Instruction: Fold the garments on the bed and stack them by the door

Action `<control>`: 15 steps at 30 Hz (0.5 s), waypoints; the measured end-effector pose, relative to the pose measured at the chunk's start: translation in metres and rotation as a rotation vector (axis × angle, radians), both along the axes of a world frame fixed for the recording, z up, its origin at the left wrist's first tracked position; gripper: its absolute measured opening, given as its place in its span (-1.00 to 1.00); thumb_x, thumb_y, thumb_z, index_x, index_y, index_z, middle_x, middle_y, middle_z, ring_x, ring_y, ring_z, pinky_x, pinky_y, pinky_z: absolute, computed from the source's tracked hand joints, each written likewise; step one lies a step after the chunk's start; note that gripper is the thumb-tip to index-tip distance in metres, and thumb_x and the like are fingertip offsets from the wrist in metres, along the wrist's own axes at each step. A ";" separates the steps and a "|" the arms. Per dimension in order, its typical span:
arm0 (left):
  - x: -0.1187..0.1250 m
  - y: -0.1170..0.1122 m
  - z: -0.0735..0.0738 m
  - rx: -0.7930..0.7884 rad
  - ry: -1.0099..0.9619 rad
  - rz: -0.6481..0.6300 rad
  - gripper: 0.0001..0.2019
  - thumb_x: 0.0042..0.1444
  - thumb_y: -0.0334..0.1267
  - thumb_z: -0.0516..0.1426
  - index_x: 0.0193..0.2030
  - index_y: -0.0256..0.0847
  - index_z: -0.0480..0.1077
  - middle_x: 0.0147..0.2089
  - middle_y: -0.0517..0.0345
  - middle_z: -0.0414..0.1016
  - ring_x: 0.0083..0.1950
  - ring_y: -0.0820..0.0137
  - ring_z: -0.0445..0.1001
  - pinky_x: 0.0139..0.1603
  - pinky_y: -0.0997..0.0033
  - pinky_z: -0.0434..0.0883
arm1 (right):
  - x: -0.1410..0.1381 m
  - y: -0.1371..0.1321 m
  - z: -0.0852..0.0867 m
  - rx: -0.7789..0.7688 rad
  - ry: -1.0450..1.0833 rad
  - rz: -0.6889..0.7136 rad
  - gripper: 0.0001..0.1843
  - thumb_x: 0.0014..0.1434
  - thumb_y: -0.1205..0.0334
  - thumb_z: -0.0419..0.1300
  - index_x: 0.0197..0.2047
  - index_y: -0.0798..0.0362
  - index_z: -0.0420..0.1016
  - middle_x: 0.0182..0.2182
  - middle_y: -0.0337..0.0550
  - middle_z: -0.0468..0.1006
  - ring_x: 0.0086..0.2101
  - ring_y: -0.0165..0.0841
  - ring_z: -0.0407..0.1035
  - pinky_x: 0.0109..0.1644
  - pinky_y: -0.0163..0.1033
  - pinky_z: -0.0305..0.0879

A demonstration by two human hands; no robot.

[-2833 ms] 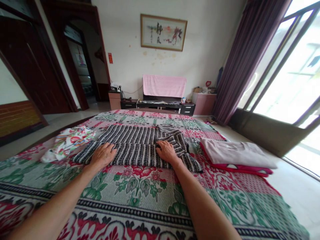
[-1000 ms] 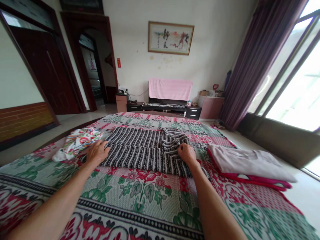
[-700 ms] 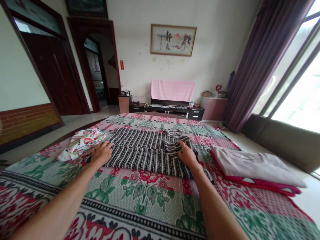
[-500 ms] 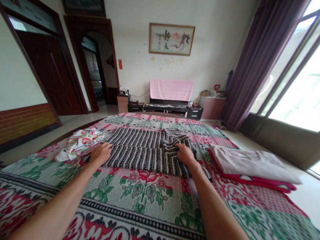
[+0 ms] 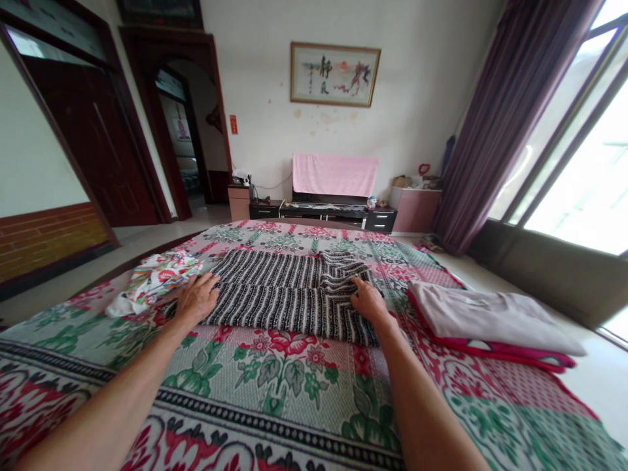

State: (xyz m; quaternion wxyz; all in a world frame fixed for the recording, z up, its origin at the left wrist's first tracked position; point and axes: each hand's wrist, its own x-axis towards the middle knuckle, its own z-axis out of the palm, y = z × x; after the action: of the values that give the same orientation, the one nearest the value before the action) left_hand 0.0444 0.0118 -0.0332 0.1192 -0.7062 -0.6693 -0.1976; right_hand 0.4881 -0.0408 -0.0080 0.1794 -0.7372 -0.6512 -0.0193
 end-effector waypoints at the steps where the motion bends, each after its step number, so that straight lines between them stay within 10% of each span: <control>1: 0.001 -0.002 0.002 0.011 0.011 0.017 -0.56 0.19 -0.21 -0.07 0.17 -0.11 0.38 0.29 0.12 0.29 0.30 -0.01 0.12 0.22 -0.04 0.17 | 0.001 0.000 0.000 -0.007 0.017 -0.024 -0.45 0.11 0.31 0.09 0.20 0.16 0.32 -0.06 0.04 0.55 -0.07 -0.21 0.44 0.03 -0.23 0.26; 15: 0.013 -0.008 0.002 -0.171 0.065 -0.026 -0.60 0.26 -0.15 -0.17 0.06 -0.12 0.38 0.16 0.02 0.34 0.18 0.20 0.28 0.08 0.12 0.30 | 0.006 -0.002 0.009 -0.028 0.029 -0.081 -0.57 0.17 0.07 0.08 0.00 0.15 0.49 -0.26 0.03 0.61 -0.23 -0.16 0.49 -0.16 -0.22 0.29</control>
State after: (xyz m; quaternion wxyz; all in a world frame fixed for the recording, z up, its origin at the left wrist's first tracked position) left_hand 0.0579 0.0036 -0.0309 0.0776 -0.7283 -0.6705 -0.1184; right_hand 0.4941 -0.0425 0.0010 0.1775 -0.7656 -0.6183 -0.0069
